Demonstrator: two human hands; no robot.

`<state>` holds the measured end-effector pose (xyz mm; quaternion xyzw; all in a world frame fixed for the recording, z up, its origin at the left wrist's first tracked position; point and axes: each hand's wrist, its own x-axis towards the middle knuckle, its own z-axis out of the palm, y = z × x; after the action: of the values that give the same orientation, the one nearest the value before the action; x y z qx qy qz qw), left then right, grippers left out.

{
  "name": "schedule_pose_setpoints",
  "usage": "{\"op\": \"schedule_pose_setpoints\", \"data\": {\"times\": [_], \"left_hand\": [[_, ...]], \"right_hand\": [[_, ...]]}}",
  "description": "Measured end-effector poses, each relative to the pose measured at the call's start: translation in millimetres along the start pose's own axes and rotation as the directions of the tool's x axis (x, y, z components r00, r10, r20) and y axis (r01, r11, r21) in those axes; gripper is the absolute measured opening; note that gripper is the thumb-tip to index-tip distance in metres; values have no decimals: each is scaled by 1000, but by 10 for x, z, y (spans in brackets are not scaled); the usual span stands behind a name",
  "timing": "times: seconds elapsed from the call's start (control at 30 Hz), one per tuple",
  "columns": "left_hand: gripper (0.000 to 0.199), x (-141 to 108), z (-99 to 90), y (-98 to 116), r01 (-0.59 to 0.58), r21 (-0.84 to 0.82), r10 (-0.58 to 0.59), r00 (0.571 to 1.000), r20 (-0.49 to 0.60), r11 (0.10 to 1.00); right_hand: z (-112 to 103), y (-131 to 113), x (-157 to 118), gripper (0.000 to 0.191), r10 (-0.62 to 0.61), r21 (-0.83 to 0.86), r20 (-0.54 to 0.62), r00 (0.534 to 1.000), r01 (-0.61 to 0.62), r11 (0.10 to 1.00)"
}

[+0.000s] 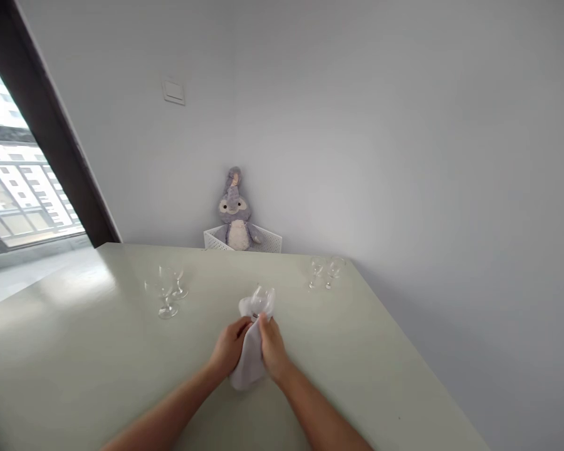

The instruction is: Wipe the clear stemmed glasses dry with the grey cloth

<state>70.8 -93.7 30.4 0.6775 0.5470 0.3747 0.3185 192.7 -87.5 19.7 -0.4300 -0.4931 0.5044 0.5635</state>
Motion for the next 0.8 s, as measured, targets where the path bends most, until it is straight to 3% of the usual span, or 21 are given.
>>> {"op": "schedule_pose_setpoints", "data": {"times": [0.17,0.3,0.43,0.57,0.63,0.7,0.73,0.8], "left_hand": [[23,-54,46,28,-126,-31,125,992,-23,992],[21,-15,7,15,-129,48,135,975,-174,991],[28,68,-43,-70,-26,41,38,947,-319,999],[26,184,-219,-185,-3,78,35,908,-418,997],[23,237,-371,-232,-17,153,91,866,-492,988],[21,271,-525,-261,-12,247,162,786,-596,969],[21,278,-586,-266,-7,291,202,737,-645,957],[20,265,-644,-251,-17,368,285,666,-689,930]], "right_hand": [[125,108,-104,41,-96,-193,94,991,113,975],[113,90,-155,36,-179,-423,168,969,235,875],[193,65,-267,30,-319,-576,316,894,448,684],[234,50,-330,28,-326,-656,509,796,605,452],[223,42,-324,31,-325,-634,609,723,690,348],[196,25,-293,34,-336,-588,672,660,751,300],[178,9,-270,35,-351,-578,664,661,751,319],[137,-37,-212,34,-397,-589,542,741,671,450]]}}
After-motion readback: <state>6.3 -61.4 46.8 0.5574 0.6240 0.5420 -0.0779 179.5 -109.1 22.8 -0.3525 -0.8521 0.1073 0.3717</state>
